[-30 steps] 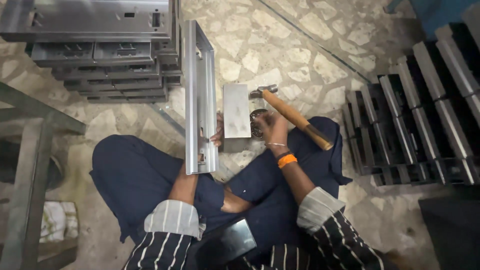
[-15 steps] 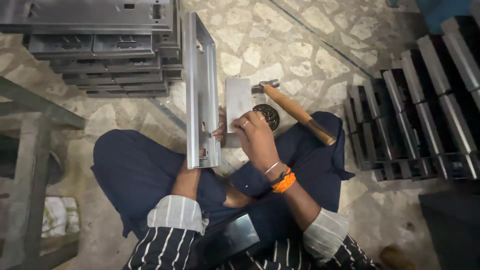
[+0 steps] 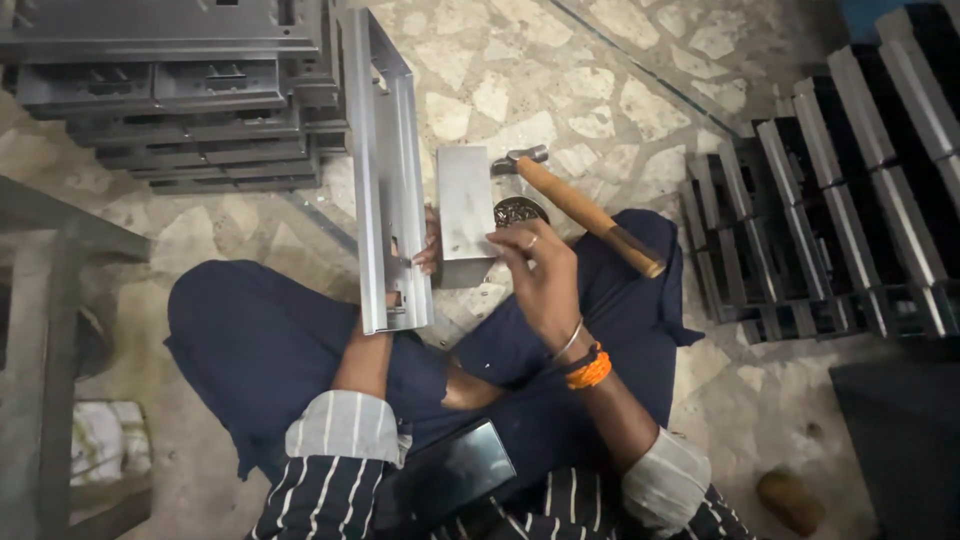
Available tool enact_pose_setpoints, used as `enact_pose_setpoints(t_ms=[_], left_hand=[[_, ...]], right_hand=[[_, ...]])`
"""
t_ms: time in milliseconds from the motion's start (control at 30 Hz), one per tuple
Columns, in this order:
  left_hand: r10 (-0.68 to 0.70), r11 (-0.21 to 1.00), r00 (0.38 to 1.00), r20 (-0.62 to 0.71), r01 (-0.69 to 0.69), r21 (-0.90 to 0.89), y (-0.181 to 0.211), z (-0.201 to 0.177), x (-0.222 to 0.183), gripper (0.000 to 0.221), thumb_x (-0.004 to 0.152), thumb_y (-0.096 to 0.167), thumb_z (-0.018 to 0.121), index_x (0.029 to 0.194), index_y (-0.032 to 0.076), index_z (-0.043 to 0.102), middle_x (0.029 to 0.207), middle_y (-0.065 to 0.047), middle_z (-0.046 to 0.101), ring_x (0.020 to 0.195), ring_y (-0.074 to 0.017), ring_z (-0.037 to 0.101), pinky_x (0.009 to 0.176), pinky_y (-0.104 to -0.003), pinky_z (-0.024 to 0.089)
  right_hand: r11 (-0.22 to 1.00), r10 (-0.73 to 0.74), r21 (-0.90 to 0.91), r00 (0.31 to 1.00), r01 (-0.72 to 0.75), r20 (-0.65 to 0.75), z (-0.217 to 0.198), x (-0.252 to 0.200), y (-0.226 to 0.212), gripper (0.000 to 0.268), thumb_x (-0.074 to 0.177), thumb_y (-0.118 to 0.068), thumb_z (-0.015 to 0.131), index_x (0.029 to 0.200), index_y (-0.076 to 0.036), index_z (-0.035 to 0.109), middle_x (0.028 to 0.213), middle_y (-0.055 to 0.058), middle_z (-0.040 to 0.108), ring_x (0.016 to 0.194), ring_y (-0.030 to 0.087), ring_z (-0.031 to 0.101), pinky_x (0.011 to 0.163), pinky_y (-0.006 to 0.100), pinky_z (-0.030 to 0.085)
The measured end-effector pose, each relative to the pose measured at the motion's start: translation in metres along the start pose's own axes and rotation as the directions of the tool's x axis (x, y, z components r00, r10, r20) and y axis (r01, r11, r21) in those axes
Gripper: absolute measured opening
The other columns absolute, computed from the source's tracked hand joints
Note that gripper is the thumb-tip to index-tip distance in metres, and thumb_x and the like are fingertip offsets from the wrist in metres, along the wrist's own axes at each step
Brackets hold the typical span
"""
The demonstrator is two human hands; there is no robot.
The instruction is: Using a hammer to adjust and fit metal plates onto enclosures.
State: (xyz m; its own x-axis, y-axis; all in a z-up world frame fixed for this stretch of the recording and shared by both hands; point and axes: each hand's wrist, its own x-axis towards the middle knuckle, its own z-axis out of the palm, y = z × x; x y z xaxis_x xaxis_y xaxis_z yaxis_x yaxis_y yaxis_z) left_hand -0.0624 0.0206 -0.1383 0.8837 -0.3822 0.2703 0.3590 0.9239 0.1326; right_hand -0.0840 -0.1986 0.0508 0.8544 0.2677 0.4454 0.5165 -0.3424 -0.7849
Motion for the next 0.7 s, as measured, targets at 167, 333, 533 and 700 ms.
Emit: enact_pose_setpoints(t_ms=[167, 333, 533, 700], left_hand=[[-0.01, 1.0, 1.0, 0.01, 0.011, -0.028, -0.001, 0.018, 0.001, 0.053, 0.103, 0.042, 0.058, 0.138, 0.003, 0.049, 0.105, -0.012, 0.056, 0.069, -0.0177, 0.051, 0.064, -0.038, 0.05], [-0.01, 0.998, 1.0, 0.02, 0.011, -0.054, 0.003, 0.006, 0.003, 0.052, 0.103, 0.04, 0.058, 0.138, 0.003, 0.049, 0.105, -0.013, 0.057, 0.07, -0.0179, 0.052, 0.065, -0.039, 0.051], [-0.012, 0.997, 0.999, 0.044, 0.015, -0.078, 0.008, -0.011, 0.008, 0.051, 0.103, 0.038, 0.059, 0.138, 0.003, 0.05, 0.106, -0.013, 0.058, 0.07, -0.0181, 0.053, 0.066, -0.04, 0.051], [-0.014, 0.995, 0.998, 0.062, 0.02, -0.101, 0.012, -0.086, 0.003, 0.049, 0.103, 0.037, 0.059, 0.138, 0.003, 0.05, 0.106, -0.013, 0.059, 0.07, -0.0183, 0.054, 0.067, -0.041, 0.052]], right_hand=[[0.992, -0.089, -0.081, 0.994, 0.094, 0.063, 0.007, 0.002, -0.003, 0.025, 0.089, 0.007, 0.07, 0.112, -0.004, 0.069, 0.101, 0.013, 0.068, 0.094, 0.027, 0.07, 0.081, 0.035, 0.056], [0.98, -0.087, -0.164, 0.985, 0.111, 0.148, 0.009, 0.004, -0.004, 0.048, 0.086, 0.008, 0.068, 0.13, -0.006, 0.057, 0.1, 0.013, 0.066, 0.092, 0.029, 0.067, 0.083, 0.039, 0.054], [0.966, -0.116, -0.203, 0.973, 0.157, 0.202, 0.009, 0.006, -0.003, 0.049, 0.085, 0.007, 0.067, 0.131, -0.005, 0.055, 0.099, 0.012, 0.066, 0.094, 0.03, 0.064, 0.086, 0.042, 0.051], [0.963, -0.114, -0.222, 0.976, 0.154, 0.185, 0.008, 0.004, -0.002, 0.045, 0.087, 0.004, 0.067, 0.13, -0.005, 0.056, 0.098, 0.011, 0.065, 0.094, 0.03, 0.065, 0.086, 0.042, 0.052]])
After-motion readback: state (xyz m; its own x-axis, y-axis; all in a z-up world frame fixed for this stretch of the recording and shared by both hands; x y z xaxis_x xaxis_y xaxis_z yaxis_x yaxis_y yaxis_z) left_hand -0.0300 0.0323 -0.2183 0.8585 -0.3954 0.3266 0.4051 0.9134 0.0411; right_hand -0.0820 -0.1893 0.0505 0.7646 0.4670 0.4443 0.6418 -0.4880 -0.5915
